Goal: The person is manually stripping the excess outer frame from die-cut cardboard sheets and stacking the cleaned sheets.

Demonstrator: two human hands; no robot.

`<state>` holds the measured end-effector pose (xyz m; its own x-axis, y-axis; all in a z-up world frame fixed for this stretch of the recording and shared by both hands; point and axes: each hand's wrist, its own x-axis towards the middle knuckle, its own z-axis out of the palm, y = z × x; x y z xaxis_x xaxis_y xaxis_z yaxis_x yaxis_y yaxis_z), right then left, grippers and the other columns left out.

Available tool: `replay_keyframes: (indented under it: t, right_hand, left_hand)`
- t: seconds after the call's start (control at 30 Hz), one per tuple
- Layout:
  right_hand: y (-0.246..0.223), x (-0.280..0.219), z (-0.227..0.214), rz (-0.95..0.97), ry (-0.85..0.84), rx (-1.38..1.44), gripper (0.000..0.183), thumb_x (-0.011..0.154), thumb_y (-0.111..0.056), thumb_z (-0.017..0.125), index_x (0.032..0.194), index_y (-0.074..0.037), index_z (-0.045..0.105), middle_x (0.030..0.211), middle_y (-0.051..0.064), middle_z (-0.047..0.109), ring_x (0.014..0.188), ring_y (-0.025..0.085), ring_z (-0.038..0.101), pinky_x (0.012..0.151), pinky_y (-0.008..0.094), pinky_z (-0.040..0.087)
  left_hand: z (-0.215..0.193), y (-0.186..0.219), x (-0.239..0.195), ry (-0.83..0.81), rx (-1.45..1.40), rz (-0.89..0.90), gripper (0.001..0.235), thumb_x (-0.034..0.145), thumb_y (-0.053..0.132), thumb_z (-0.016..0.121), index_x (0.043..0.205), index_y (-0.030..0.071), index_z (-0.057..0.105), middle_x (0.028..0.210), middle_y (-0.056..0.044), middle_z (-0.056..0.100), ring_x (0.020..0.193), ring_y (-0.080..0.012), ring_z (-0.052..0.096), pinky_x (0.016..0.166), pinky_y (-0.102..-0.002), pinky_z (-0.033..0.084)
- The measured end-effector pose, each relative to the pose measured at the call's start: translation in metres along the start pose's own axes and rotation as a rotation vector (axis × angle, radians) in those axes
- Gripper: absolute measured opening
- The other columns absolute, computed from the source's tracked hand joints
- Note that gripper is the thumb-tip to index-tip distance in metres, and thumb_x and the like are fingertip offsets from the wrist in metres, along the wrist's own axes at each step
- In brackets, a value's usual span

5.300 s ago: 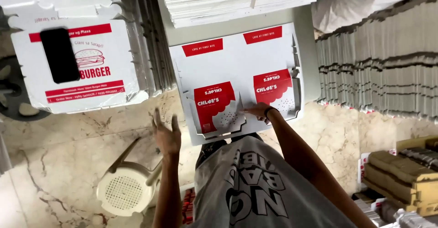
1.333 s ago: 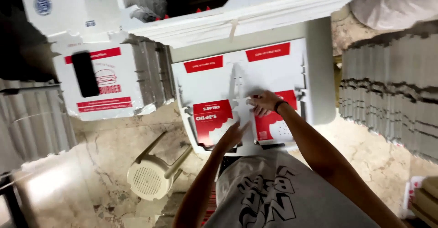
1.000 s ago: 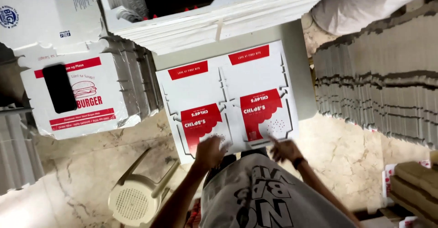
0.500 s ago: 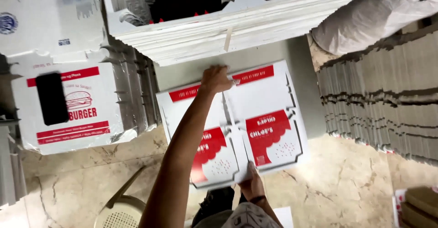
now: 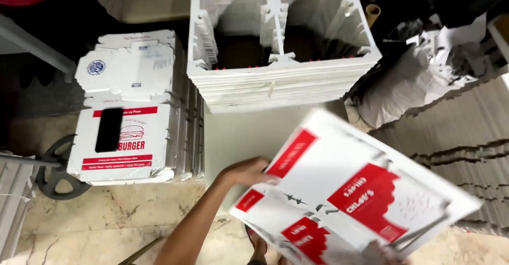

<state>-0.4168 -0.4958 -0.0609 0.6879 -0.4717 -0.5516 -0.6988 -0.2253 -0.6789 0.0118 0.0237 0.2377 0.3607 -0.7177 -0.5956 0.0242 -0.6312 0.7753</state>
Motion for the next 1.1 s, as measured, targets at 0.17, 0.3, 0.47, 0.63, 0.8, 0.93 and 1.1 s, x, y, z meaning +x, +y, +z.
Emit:
replay_keyframes:
  t: [0.17,0.3,0.47,0.63,0.8,0.93,1.1]
  right_hand:
    - [-0.425,-0.037,0.007,-0.069,-0.131,-0.399,0.038,0.087,-0.032,0.069,0.104,-0.004,0.088,0.100,0.011,0.088,0.095,0.019,0.079,0.090,0.033,0.054]
    - [-0.612,-0.049,0.092,-0.210,-0.624,-0.952,0.040,0.096,-0.039,0.058,0.131,-0.020,0.066,0.128,0.002,0.075,0.110,0.018,0.073,0.094,0.030,0.059]
    - [-0.530,0.123,0.261,-0.774,-0.455,-1.075,0.072,0.083,-0.061,0.070,0.135,-0.013,0.056,0.135,0.016,0.062,0.120,0.035,0.060,0.099,0.048,0.045]
    - [-0.427,0.051,0.230,-1.080,-0.042,-0.312,0.041,0.097,-0.029,0.077,0.128,-0.004,0.070,0.125,0.017,0.071,0.116,0.038,0.068,0.100,0.046,0.050]
    - [-0.201,0.005,0.156,0.214,0.262,-0.159,0.086,0.095,-0.065,0.058,0.157,-0.009,0.037,0.157,0.023,0.044,0.145,0.041,0.041,0.126,0.054,0.030]
    - [-0.147,0.000,0.167,0.504,-0.070,0.347,0.088,0.090,-0.049,0.080,0.157,-0.021,0.032,0.146,0.018,0.054,0.129,0.047,0.055,0.101,0.073,0.045]
    - [-0.199,0.021,0.144,0.406,-0.135,0.778,0.045,0.096,-0.009,0.070,0.134,0.005,0.051,0.110,0.033,0.067,0.097,0.050,0.072,0.091,0.064,0.058]
  left_hand:
    - [0.092,-0.097,-0.051,0.285,-0.564,-0.079,0.054,0.083,0.027,0.077,0.128,0.007,0.056,0.126,-0.015,0.071,0.104,-0.0279,0.077,0.094,-0.037,0.067]
    - [0.226,-0.210,0.005,0.578,-1.431,-0.137,0.040,0.078,-0.009,0.079,0.116,-0.016,0.069,0.104,-0.031,0.076,0.083,-0.0394,0.074,0.076,-0.047,0.066]
    - [0.327,-0.289,0.088,0.648,-1.744,-0.186,0.018,0.088,-0.006,0.070,0.103,-0.015,0.068,0.094,-0.028,0.071,0.092,-0.0404,0.071,0.082,-0.050,0.059]
    - [0.338,-0.261,0.077,0.537,-1.871,-0.382,0.033,0.090,0.009,0.082,0.116,0.001,0.063,0.111,-0.015,0.063,0.104,-0.0455,0.071,0.089,-0.063,0.062]
    - [0.321,-0.235,0.076,0.516,-1.976,-0.402,0.026,0.093,0.000,0.070,0.116,-0.006,0.060,0.103,-0.016,0.052,0.102,-0.0495,0.068,0.093,-0.066,0.062]
    - [0.285,-0.202,0.084,0.578,-1.867,-0.347,0.031,0.088,0.003,0.077,0.114,0.004,0.059,0.116,-0.014,0.052,0.109,-0.0515,0.068,0.103,-0.070,0.052]
    - [0.290,-0.155,0.118,0.034,-0.768,-0.002,0.047,0.089,0.031,0.082,0.127,0.006,0.070,0.131,-0.023,0.065,0.125,-0.0533,0.055,0.103,-0.066,0.047]
